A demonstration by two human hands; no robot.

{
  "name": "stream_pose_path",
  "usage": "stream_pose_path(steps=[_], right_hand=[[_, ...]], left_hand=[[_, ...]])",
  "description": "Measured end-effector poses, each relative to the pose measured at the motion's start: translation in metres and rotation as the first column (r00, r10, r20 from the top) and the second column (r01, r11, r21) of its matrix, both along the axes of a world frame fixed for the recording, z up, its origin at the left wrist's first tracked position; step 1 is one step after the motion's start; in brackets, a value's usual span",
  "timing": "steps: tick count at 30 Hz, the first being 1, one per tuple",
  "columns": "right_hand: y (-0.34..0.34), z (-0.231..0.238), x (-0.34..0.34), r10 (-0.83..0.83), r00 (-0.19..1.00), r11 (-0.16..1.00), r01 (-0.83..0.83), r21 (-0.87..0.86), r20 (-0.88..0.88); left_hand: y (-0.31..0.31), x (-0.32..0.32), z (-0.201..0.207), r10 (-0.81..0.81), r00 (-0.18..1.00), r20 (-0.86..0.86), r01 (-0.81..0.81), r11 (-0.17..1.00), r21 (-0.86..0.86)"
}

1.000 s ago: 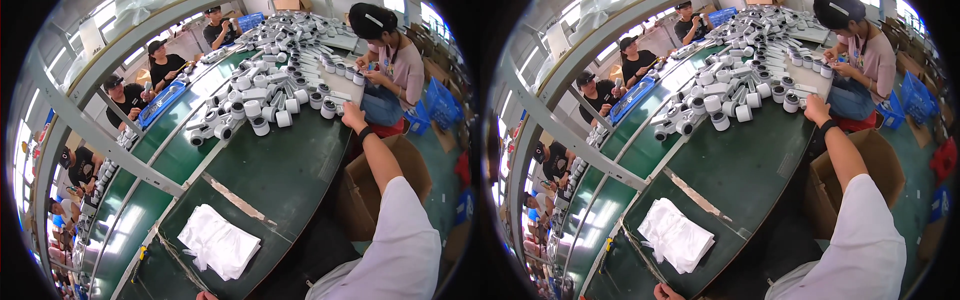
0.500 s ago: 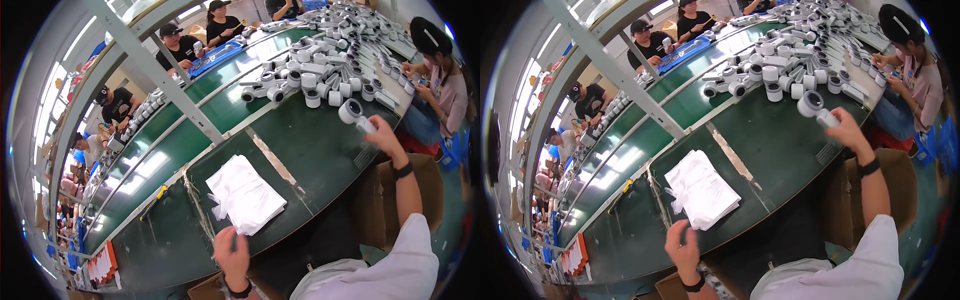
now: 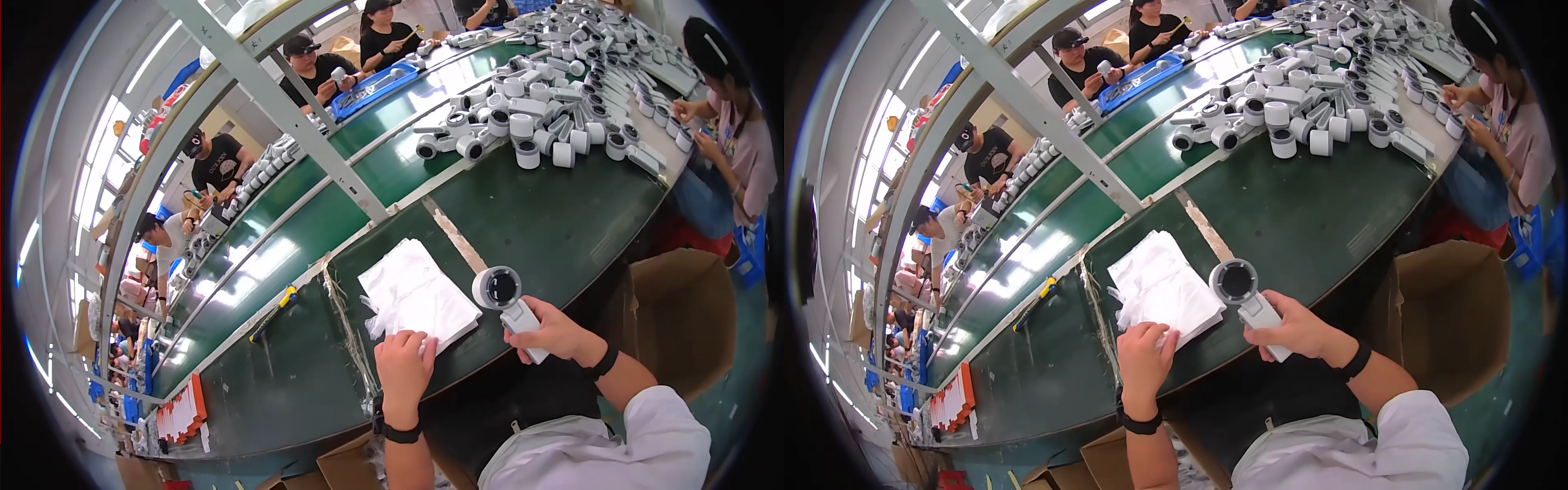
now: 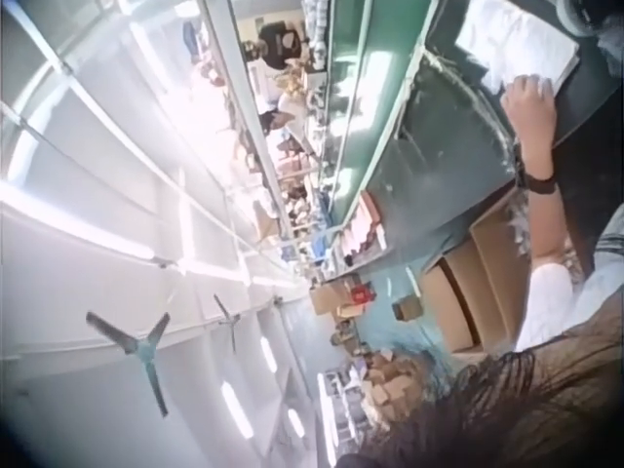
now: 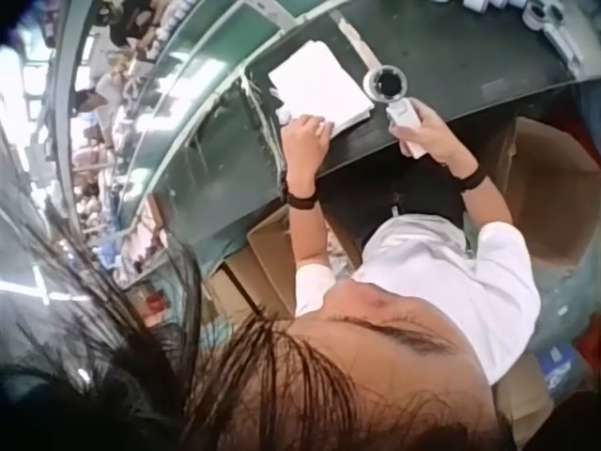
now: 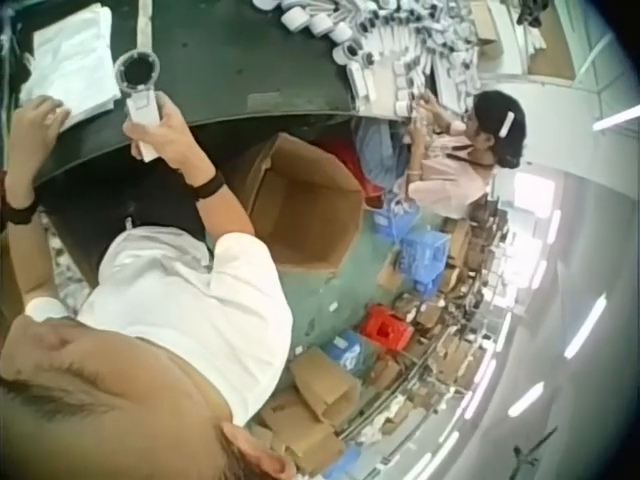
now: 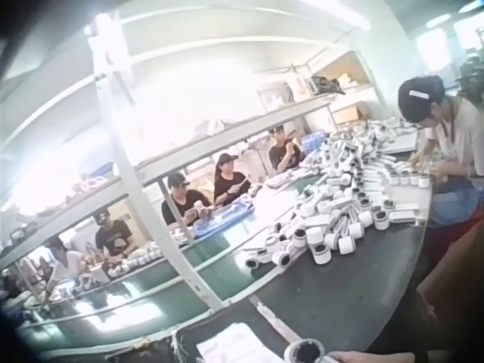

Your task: The person packages handheld fans by sliding each one into a plastic bag and placing it into a cardboard box.

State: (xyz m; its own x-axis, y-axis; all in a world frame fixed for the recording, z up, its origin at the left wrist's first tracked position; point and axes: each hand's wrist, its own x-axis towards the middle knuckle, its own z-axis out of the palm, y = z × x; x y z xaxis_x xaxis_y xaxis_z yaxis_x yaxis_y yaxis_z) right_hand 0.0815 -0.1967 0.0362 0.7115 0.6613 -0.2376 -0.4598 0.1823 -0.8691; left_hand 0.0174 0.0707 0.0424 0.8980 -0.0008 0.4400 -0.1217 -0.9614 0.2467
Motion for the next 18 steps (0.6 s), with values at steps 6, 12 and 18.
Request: stream_pose_path(steps=[6, 12, 18], right_hand=[[0.014, -0.006, -0.005, 0.002, 1.0, 1.0, -0.002, -0.025, 0.014], [0.017, -0.013, -0.015, 0.014, 0.999, 1.0, -0.015, 0.01, 0.035], [0.03, -0.007, -0.025, -0.092, 0.987, 0.995, 0.086, 0.052, 0.13]], left_hand=[[-0.002, 0.003, -0.004, 0.039, 0.999, -0.017, -0.04, 0.999, -0.013], [-0.003, 0.008, -0.001, 0.101, 0.993, 0.061, -0.071, 0.921, -0.383], [-0.012, 0.001, -0.002, 0.147, 0.985, 0.087, -0.07, 0.812, -0.58]])
